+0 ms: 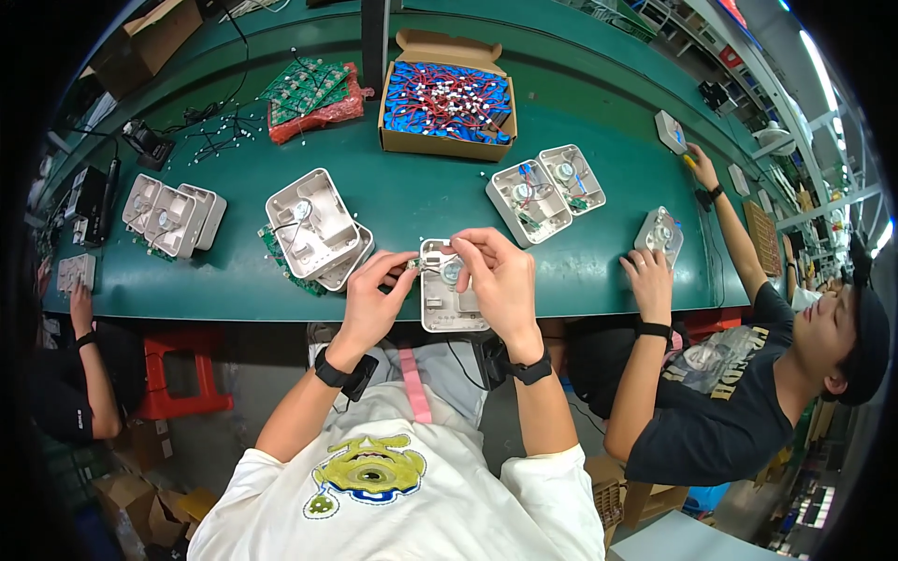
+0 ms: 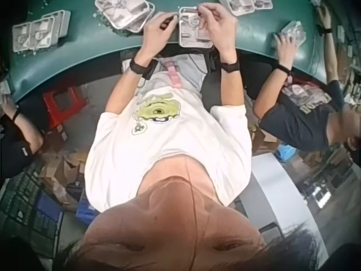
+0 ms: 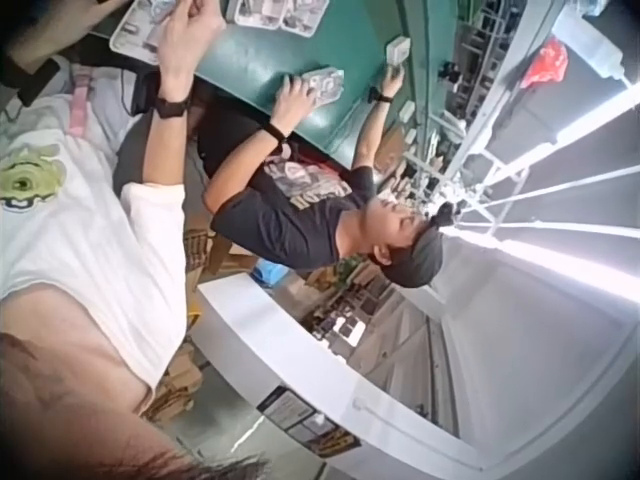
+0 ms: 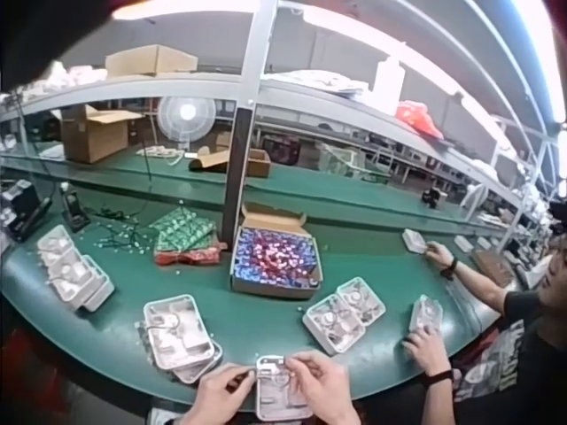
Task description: The person picks up a battery from a box, places it into a plastic housing, and connects the battery wires to a circuit board. They then move the assembled housing to the side and repeat the process with several more units.
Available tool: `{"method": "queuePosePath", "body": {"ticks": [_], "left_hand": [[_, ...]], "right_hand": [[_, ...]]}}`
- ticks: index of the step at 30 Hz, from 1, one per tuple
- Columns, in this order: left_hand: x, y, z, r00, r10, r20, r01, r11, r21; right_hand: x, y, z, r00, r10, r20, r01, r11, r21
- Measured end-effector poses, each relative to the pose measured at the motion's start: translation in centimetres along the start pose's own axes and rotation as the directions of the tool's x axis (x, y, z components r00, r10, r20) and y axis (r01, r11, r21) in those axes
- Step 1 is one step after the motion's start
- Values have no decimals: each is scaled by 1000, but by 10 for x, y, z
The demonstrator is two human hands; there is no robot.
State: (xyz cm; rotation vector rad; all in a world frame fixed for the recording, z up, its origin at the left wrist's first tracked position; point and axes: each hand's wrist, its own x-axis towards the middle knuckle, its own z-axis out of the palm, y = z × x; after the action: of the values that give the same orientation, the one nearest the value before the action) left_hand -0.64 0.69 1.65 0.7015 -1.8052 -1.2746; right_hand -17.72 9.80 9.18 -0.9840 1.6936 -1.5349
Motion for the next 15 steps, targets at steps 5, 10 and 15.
{"method": "queuePosePath", "body": {"ticks": [5,10,15], "left_hand": [[-2,3,2,998,-68,-2,68,998,-3],[-7,4,10,990,-125,-67,122,991,-45],[-12,1,19,981,-83,-176,68,994,-91]], "right_hand": [[-6,-2,7,1000,20,-3,-21,999,-34],[-15,9,27,983,-183,24,174,878,-445],[-18,25,44,936,-349,39,302,745,-595]]}}
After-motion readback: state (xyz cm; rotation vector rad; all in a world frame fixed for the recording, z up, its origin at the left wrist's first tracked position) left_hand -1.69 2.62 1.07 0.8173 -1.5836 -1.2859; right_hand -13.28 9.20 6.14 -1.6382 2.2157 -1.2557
